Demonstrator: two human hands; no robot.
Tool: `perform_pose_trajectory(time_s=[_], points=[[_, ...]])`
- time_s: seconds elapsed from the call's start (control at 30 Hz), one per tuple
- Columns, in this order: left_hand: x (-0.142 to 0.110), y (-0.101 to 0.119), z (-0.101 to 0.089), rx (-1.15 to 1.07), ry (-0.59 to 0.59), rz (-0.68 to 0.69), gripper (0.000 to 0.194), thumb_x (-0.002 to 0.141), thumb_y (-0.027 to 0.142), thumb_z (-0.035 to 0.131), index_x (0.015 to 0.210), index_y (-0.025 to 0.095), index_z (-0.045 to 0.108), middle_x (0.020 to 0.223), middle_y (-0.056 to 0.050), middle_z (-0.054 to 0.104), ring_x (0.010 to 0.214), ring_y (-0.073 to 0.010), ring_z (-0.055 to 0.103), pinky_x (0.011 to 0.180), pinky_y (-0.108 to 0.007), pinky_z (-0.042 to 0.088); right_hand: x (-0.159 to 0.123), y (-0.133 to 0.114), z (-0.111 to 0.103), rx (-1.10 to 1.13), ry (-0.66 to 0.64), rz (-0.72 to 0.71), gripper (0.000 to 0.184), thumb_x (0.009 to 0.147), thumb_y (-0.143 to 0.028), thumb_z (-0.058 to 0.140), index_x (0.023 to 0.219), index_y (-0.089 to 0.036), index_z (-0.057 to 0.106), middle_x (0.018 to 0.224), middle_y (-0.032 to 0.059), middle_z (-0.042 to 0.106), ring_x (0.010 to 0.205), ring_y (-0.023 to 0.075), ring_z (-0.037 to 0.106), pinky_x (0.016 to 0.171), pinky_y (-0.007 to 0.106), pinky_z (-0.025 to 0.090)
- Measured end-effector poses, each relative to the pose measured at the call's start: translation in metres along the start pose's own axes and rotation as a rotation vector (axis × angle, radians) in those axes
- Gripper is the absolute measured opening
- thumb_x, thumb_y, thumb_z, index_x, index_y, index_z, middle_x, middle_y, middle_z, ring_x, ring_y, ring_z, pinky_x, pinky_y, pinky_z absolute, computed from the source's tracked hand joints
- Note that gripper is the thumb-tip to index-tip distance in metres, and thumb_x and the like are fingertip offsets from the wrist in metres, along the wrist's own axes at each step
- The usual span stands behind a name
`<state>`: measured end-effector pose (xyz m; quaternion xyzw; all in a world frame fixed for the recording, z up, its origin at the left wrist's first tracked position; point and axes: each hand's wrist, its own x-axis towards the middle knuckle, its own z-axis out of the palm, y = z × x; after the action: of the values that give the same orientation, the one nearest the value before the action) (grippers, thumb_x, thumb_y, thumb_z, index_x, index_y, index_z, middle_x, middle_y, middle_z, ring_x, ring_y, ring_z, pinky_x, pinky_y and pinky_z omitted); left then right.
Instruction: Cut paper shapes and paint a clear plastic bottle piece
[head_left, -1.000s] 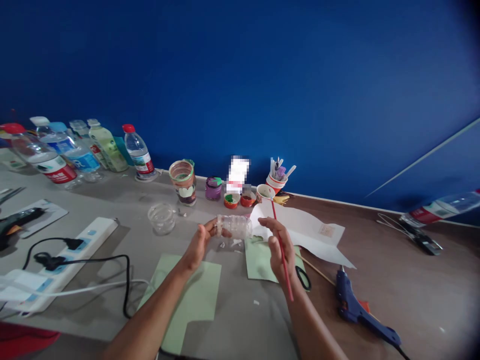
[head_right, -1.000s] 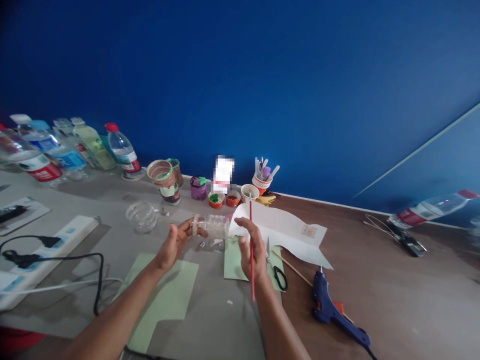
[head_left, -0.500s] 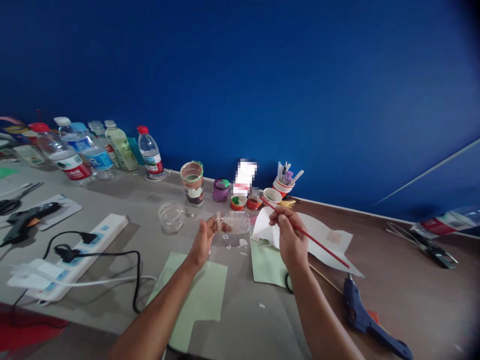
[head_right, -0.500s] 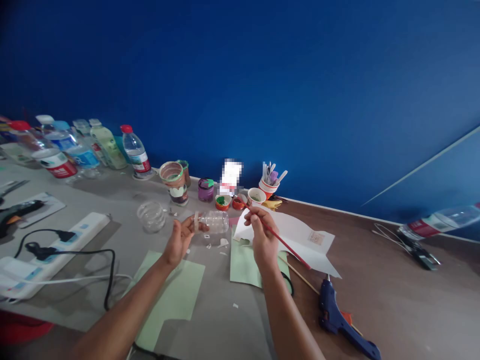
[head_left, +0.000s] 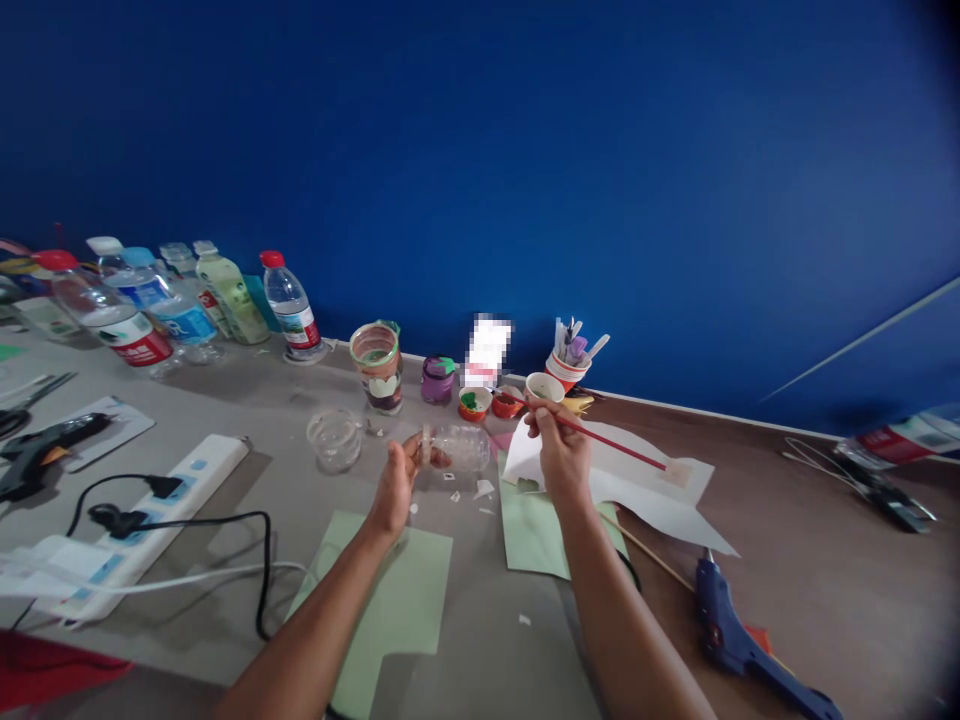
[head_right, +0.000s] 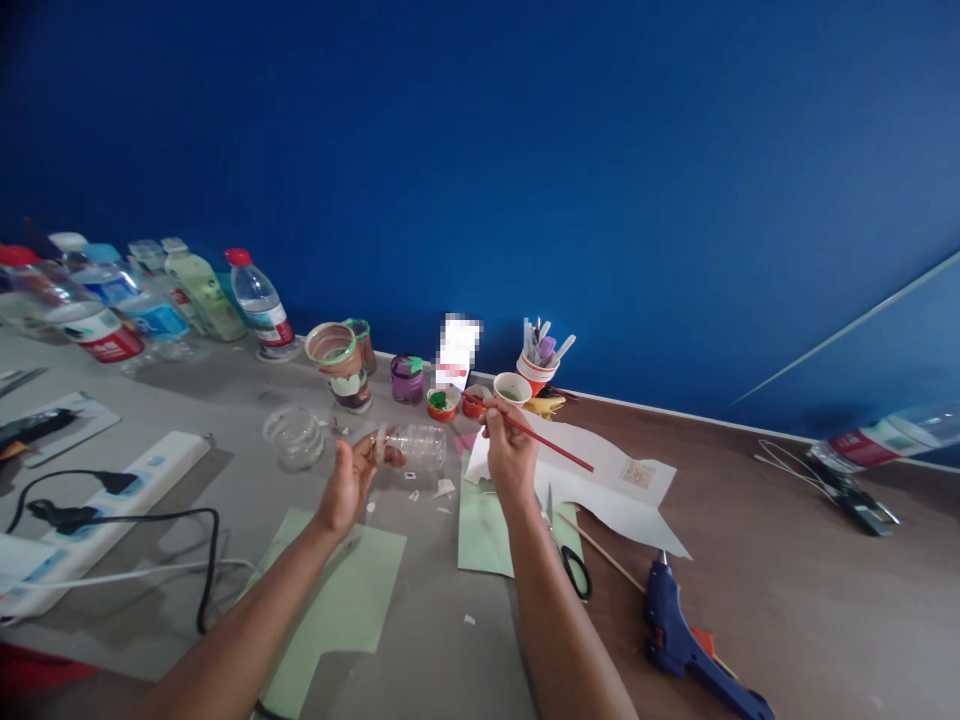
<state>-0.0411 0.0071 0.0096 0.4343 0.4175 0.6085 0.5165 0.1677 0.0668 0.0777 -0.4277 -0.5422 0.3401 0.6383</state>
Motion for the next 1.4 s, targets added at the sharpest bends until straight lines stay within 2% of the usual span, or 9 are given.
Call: perform_pose_trajectory(time_s=[0.2, 0.43, 0.6, 0.83, 1.0, 1.2, 1.4], points=[[0.000, -0.003, -0.001, -0.015, 0.010, -0.023, 0.090, 0.078, 0.088, 0.024, 0.108, 0.015, 0.068, 0.097, -0.011, 0.074, 0.101, -0.0275, 0.063, 0.088, -0.035, 0.044, 0.002, 0.014, 0.006, -0.045, -0.051, 0.005, 0.032, 0.090, -0.043, 0.052, 0.093, -0.016, 0.067, 0.071, 0.0040, 0.064, 0.060, 0.0156, 0.055, 0.058, 0.030, 0.045], [-0.002, 0.001, 0.002, 0.000, 0.028, -0.043, 0.095, 0.073, 0.091, 0.029, 0.117, 0.014, 0.064, 0.097, -0.013, 0.073, 0.105, -0.0305, 0.062, 0.090, -0.037, 0.045, 0.001, 0.035, 0.011, -0.192, -0.060, 0.044, 0.030, 0.089, -0.041, 0.049, 0.092, -0.017, 0.065, 0.076, 0.0061, 0.068, 0.060, 0.0166, 0.056, 0.060, 0.033, 0.048], [-0.002, 0.001, 0.001, 0.043, -0.008, -0.036, 0.095, 0.074, 0.091, 0.027, 0.116, 0.014, 0.064, 0.100, -0.013, 0.072, 0.107, -0.0312, 0.061, 0.092, -0.038, 0.044, -0.001, 0.045, 0.013, -0.204, -0.069, 0.087, 0.033, 0.087, -0.042, 0.050, 0.096, -0.015, 0.065, 0.079, 0.0087, 0.072, 0.058, 0.0177, 0.059, 0.058, 0.034, 0.051], [-0.002, -0.001, 0.000, 0.069, -0.011, -0.010, 0.096, 0.075, 0.090, 0.026, 0.119, 0.014, 0.064, 0.095, -0.011, 0.073, 0.102, -0.0295, 0.062, 0.095, -0.038, 0.040, -0.001, 0.055, 0.017, -0.194, -0.099, 0.146, 0.032, 0.088, -0.043, 0.049, 0.099, -0.018, 0.065, 0.082, 0.0072, 0.075, 0.053, 0.0176, 0.062, 0.053, 0.032, 0.052], [-0.004, 0.000, 0.001, 0.078, -0.001, -0.025, 0.096, 0.077, 0.089, 0.026, 0.125, 0.014, 0.061, 0.095, -0.010, 0.073, 0.100, -0.0288, 0.062, 0.096, -0.038, 0.039, 0.000, 0.056, 0.019, -0.195, -0.097, 0.164, 0.031, 0.087, -0.042, 0.051, 0.098, -0.017, 0.066, 0.080, 0.0083, 0.075, 0.050, 0.0177, 0.062, 0.051, 0.032, 0.052], [-0.005, 0.005, 0.005, 0.085, -0.001, -0.011, 0.096, 0.076, 0.089, 0.027, 0.121, 0.013, 0.065, 0.092, -0.011, 0.072, 0.097, -0.0287, 0.063, 0.092, -0.037, 0.042, 0.004, 0.048, 0.015, -0.210, -0.059, 0.126, 0.031, 0.089, -0.041, 0.047, 0.094, -0.016, 0.065, 0.084, 0.0087, 0.073, 0.052, 0.0152, 0.058, 0.055, 0.031, 0.052], [-0.006, 0.008, 0.005, 0.105, -0.007, -0.024, 0.096, 0.077, 0.088, 0.025, 0.123, 0.014, 0.063, 0.094, -0.011, 0.073, 0.099, -0.0290, 0.063, 0.093, -0.037, 0.041, -0.001, 0.047, 0.018, -0.242, -0.120, 0.109, 0.026, 0.085, -0.036, 0.050, 0.092, -0.019, 0.068, 0.082, 0.0061, 0.073, 0.059, 0.0176, 0.061, 0.055, 0.032, 0.053]])
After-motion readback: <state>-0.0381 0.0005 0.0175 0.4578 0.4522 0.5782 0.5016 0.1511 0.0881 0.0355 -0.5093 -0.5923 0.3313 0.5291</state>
